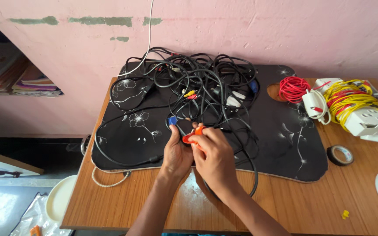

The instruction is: The person repairs a white USB cable by wrapping its connector with yellow and black electrical tape. They then handle a white power adapter and a black cable, wiping the black cable with an orange cloth.

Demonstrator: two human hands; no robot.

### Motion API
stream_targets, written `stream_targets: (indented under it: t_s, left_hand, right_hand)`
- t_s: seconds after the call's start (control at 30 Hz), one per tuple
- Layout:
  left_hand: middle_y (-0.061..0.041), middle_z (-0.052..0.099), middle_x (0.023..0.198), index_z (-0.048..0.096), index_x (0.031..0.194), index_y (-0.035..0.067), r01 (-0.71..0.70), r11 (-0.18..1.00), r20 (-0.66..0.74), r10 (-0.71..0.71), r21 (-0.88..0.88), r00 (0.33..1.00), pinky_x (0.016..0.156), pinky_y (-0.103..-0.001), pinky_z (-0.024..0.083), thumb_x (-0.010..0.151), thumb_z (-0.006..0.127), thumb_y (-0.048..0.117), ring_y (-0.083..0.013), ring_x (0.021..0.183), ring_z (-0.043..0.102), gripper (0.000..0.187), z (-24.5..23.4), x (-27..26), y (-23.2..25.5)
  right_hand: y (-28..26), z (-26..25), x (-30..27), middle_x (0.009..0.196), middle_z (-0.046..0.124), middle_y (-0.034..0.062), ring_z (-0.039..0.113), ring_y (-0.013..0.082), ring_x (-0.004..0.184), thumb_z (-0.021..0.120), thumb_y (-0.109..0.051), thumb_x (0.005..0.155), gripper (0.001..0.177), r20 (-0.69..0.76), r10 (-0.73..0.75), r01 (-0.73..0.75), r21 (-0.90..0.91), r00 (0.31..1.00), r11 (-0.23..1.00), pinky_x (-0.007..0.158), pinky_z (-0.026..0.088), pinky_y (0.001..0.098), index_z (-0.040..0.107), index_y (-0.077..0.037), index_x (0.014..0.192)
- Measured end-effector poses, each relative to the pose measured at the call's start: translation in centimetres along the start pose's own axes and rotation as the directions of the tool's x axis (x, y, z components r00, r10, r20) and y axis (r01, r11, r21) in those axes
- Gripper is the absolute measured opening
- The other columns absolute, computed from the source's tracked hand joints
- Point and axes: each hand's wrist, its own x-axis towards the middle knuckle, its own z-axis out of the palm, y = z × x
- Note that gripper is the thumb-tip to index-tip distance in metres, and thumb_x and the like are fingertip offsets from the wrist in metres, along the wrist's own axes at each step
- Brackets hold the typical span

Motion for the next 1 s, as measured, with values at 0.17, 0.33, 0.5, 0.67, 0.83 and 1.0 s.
stream_targets:
  t_s: [0.17,0.33,0.5,0.67,0.83,1.0]
  left_hand:
    - [-0.012,0.064,0.117,0.055,0.126,0.006,-0.053,0.998,0.031,0.053,0.017,0.998,0.113,-0.050,0.043,0.107,0.038,0.053,-0.0287,0.122,0.059,0.053,0.0,0.1,-0.1]
    - [-0.012,0.065,0.114,0.055,0.124,0.006,-0.036,0.998,-0.071,0.039,0.046,0.997,0.113,-0.050,0.043,0.104,0.038,0.053,-0.0294,0.123,0.060,0.053,0.9,0.0,-0.2]
    - [-0.013,0.067,0.115,0.054,0.122,0.006,0.002,0.999,-0.019,-0.001,0.052,1.000,0.109,-0.048,0.043,0.103,0.035,0.055,-0.0305,0.118,0.060,0.056,1.1,-0.5,0.0]
    - [-0.013,0.064,0.109,0.054,0.120,0.004,-0.049,0.999,-0.046,0.050,0.019,0.998,0.111,-0.046,0.046,0.108,0.033,0.054,-0.0307,0.119,0.060,0.056,1.8,-0.5,0.1]
    - [-0.014,0.063,0.104,0.053,0.116,0.001,-0.051,0.995,-0.028,0.054,0.087,0.998,0.111,-0.050,0.047,0.109,0.034,0.052,-0.0305,0.113,0.062,0.055,3.0,-1.6,0.3]
    - [-0.012,0.064,0.098,0.055,0.117,0.006,0.028,0.989,-0.186,0.000,0.146,0.982,0.093,-0.046,0.056,0.104,0.037,0.049,-0.0287,0.101,0.065,0.049,4.3,-1.0,0.5]
  right_hand:
    - [1.7,-0.1,-0.4,0.091,0.065,0.0093,0.066,0.0294,0.087,0.075,0.001,0.082,0.015,-0.013,0.107,-0.107,-0.013,0.994,0.994,0.074,0.053,0.0380,0.071,-0.003,0.096]
    - [2.6,-1.7,-0.3,0.094,0.067,0.0085,0.070,0.0241,0.082,0.072,0.000,0.083,0.016,0.050,0.240,-0.243,0.059,0.969,0.968,0.069,0.057,0.0334,0.074,-0.005,0.097]
    - [0.4,-0.4,-0.8,0.093,0.066,0.0093,0.068,0.0274,0.084,0.073,0.001,0.082,0.016,0.018,0.011,-0.011,-0.001,1.000,1.000,0.073,0.056,0.0376,0.075,-0.004,0.098]
    - [3.1,-1.4,0.6,0.090,0.072,0.0088,0.073,0.0228,0.075,0.074,-0.001,0.082,0.013,0.106,0.248,-0.252,0.027,0.963,0.967,0.068,0.058,0.0344,0.077,-0.005,0.095]
    - [7.4,-10.1,-0.6,0.096,0.075,0.0112,0.074,0.0231,0.084,0.075,-0.006,0.085,0.019,-0.044,0.301,-0.304,-0.153,0.953,0.940,0.075,0.056,0.0334,0.077,-0.006,0.103]
    - [13.7,-19.8,-5.5,0.099,0.073,0.0124,0.070,0.0318,0.089,0.073,-0.031,0.094,0.022,-0.191,0.504,-0.497,-0.635,0.842,0.591,0.078,0.055,0.0427,0.078,-0.015,0.109]
